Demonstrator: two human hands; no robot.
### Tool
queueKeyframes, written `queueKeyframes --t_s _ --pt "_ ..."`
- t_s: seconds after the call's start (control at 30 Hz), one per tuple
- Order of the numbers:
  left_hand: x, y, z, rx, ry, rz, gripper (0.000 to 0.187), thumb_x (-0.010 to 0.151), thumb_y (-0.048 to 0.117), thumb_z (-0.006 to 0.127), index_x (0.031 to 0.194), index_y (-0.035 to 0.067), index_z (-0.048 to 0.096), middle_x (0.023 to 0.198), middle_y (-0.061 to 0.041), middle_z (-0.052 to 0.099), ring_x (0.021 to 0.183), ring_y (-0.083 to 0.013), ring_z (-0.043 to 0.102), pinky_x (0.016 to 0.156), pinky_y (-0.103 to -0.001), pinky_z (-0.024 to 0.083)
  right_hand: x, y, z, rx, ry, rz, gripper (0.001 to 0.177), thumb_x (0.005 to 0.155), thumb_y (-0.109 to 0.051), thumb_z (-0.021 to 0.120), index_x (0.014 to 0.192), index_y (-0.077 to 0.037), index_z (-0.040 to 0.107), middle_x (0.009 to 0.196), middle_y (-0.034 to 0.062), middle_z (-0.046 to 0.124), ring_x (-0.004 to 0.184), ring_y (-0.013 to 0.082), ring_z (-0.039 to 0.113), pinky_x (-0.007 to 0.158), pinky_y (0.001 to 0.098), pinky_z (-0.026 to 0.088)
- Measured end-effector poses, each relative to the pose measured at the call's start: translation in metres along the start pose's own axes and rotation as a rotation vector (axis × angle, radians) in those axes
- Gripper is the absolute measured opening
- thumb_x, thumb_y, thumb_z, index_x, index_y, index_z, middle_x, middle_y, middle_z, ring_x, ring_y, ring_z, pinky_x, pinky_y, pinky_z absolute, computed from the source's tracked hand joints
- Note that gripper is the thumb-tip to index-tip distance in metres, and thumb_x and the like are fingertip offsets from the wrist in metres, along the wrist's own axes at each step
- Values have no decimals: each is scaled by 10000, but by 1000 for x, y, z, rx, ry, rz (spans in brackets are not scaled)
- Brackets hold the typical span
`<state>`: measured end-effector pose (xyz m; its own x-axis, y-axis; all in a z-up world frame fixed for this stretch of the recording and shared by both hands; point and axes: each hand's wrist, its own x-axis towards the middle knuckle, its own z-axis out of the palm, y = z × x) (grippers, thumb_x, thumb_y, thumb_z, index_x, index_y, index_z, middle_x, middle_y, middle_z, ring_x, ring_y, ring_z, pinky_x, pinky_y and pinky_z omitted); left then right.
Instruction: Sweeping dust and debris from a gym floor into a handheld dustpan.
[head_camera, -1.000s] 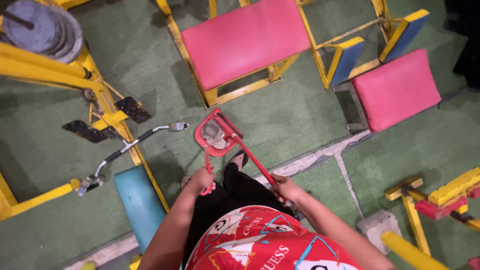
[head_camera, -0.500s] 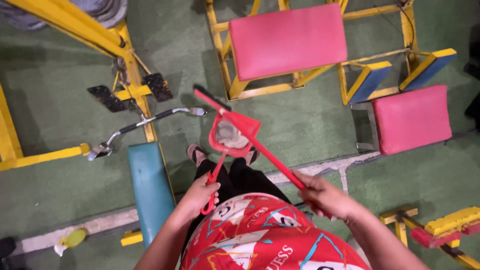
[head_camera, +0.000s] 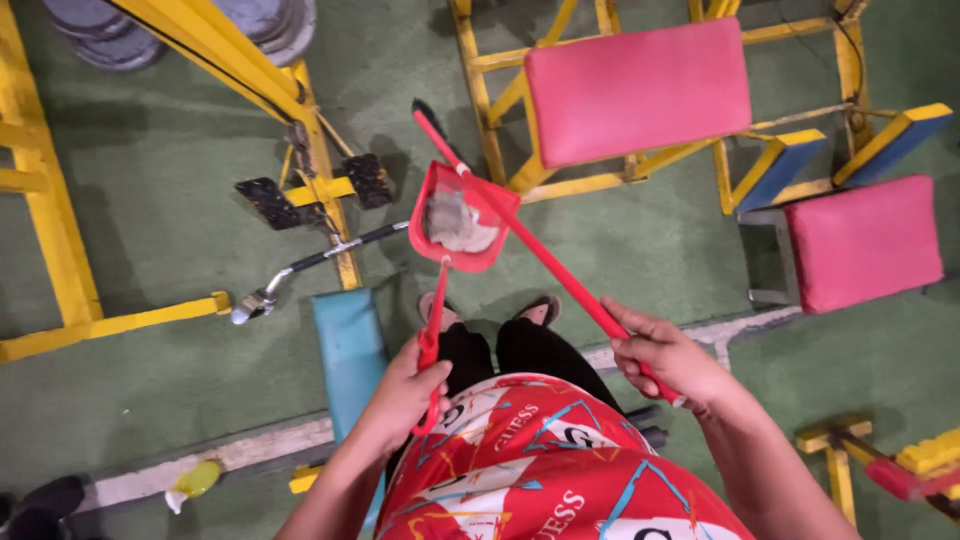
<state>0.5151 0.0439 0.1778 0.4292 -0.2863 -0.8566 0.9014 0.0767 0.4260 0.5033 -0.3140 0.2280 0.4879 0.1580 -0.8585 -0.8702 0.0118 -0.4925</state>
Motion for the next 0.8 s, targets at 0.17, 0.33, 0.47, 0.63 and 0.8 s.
queueKeyframes --t_s 0.17,0.33,0.47,0.63,0.8 --pt "49 20 -19 -9 8 141 540 946 69 609 1454 189 466 746 2 532 573 -103 548 487 -292 519 47 -42 38 51 35 -12 720 912 -72 552 1594 -194 359 643 18 465 378 106 398 337 245 296" --pt "139 43 -26 -74 39 285 412 914 21 602 1287 127 461 719 -32 528 520 -153 541 433 -318 485 119 -89 52 -42 34 -107 732 930 -62 545 1614 -206 329 649 14 467 427 103 426 369 251 332" --pt "198 73 -25 -206 71 261 388 910 29 576 1263 129 451 681 -68 533 486 -198 548 399 -345 450 177 -133 48 -137 49 -116 737 914 -51 569 1609 -192 365 634 17 472 421 112 424 368 263 343" --pt "251 112 -10 -310 142 143 367 928 63 610 1228 191 442 701 -35 521 524 -177 558 438 -333 447 257 -196 34 -123 16 -131 806 897 -33 605 1621 -225 309 628 -9 460 425 100 426 359 262 325" --pt "327 110 0 -409 195 109 258 962 103 607 1195 128 501 703 -46 558 522 -181 581 426 -334 467 345 -253 13 -312 -16 -88 819 916 -48 624 1630 -229 265 610 -15 462 438 98 430 371 260 329"
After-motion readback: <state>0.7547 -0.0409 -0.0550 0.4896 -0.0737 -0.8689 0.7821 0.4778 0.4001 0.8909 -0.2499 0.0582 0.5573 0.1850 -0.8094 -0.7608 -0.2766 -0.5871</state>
